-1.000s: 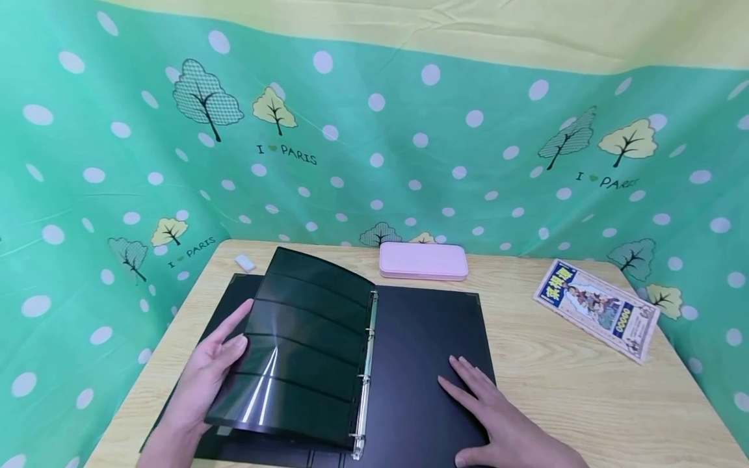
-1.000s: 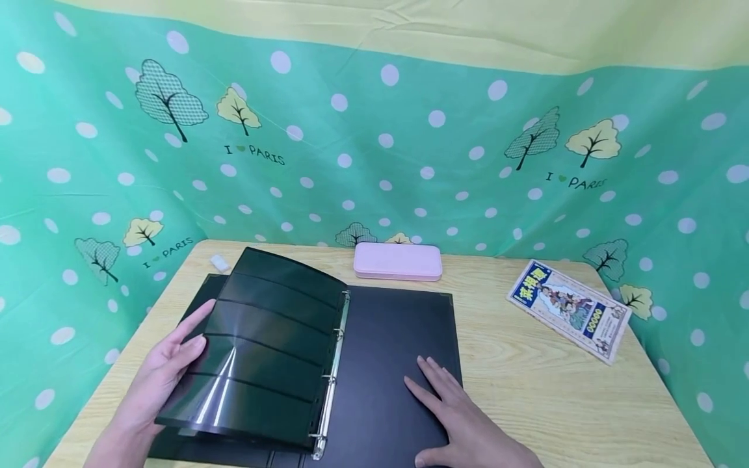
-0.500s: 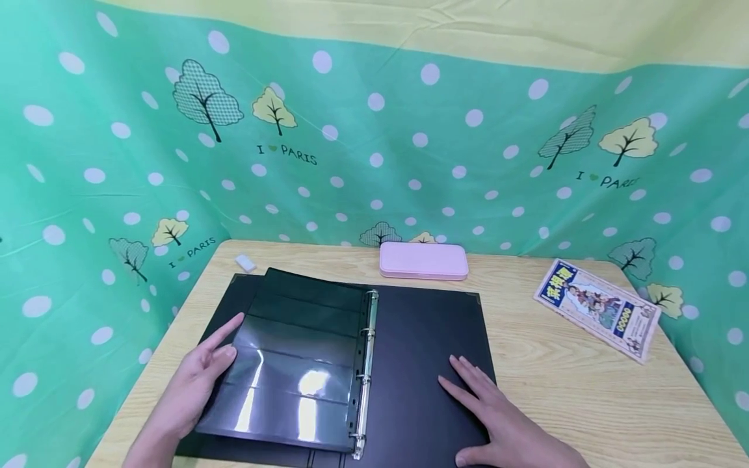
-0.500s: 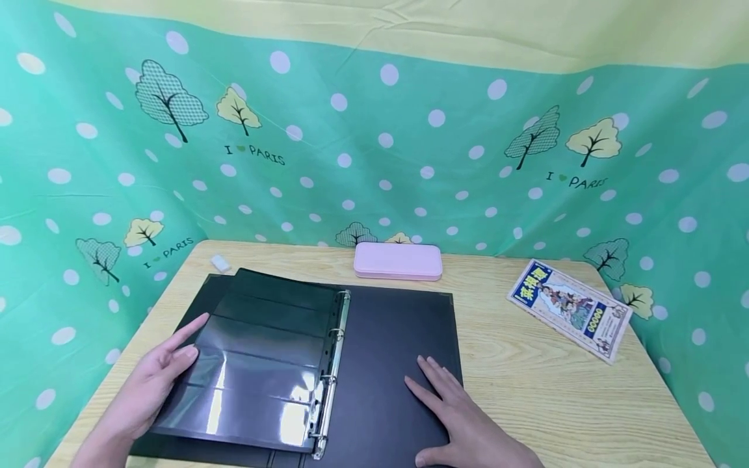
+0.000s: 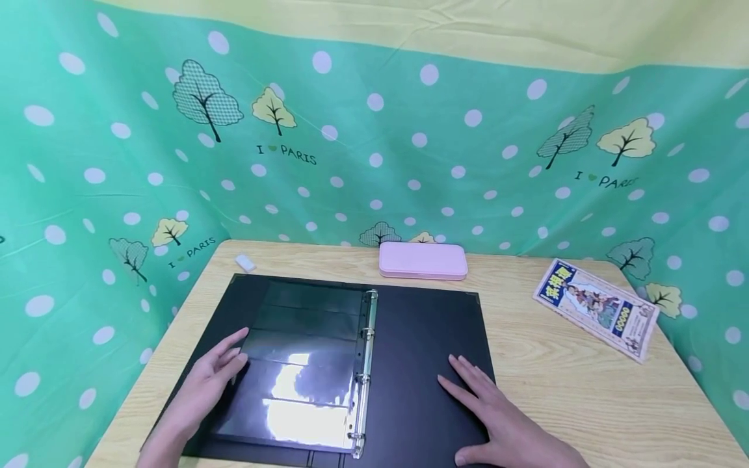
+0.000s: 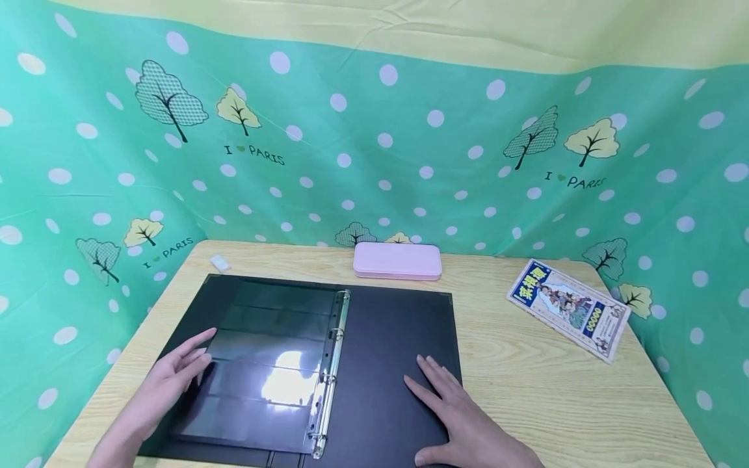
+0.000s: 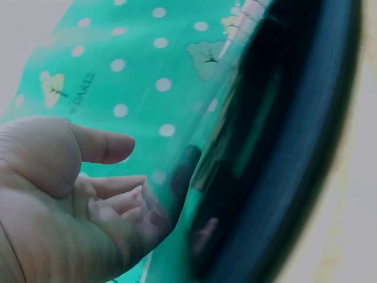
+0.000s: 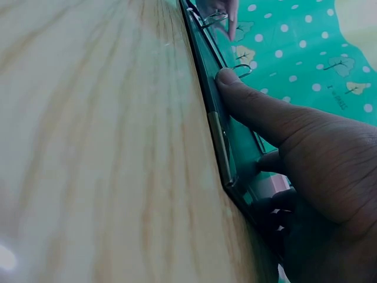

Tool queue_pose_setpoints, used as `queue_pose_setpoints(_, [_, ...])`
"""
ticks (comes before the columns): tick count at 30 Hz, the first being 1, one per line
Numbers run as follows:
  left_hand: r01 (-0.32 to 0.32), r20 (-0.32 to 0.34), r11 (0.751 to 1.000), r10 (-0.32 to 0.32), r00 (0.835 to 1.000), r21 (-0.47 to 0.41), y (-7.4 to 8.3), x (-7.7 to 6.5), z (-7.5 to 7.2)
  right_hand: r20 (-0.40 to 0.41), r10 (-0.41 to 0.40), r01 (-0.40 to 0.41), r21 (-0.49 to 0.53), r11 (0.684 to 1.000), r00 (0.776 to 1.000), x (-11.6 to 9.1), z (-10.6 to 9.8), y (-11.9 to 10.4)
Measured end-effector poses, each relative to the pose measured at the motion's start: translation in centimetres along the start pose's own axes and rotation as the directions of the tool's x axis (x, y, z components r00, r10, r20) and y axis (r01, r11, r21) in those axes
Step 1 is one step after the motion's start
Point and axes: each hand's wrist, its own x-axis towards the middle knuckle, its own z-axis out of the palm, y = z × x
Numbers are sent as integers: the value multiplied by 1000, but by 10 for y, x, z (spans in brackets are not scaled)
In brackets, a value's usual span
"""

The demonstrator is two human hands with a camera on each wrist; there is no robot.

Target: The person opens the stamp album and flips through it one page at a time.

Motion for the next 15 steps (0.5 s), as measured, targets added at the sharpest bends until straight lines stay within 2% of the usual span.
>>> queue_pose_setpoints(3, [28, -36, 998, -26, 999, 59, -2, 4, 6, 2, 4, -4, -1, 1000, 1000, 1, 0, 0])
queue_pose_setpoints(6, [6, -108, 991, 9, 994, 137, -4, 6, 13, -2, 3, -3, -9, 1000, 1000, 1, 0, 0])
queue_pose_setpoints(11, [-61, -222, 940, 142, 965, 335, -8, 6, 26, -10, -7, 7, -21, 1000, 1000, 1, 0, 0])
queue_pose_setpoints(13, [-70, -231, 920, 170, 958, 386, -9, 6, 30, -9, -6, 6, -18, 1000, 1000, 0, 0, 0])
queue_pose_setpoints(15, [-67, -229, 911, 173, 958, 406, -9, 6, 34, -11, -4, 4, -17, 1000, 1000, 1, 0, 1])
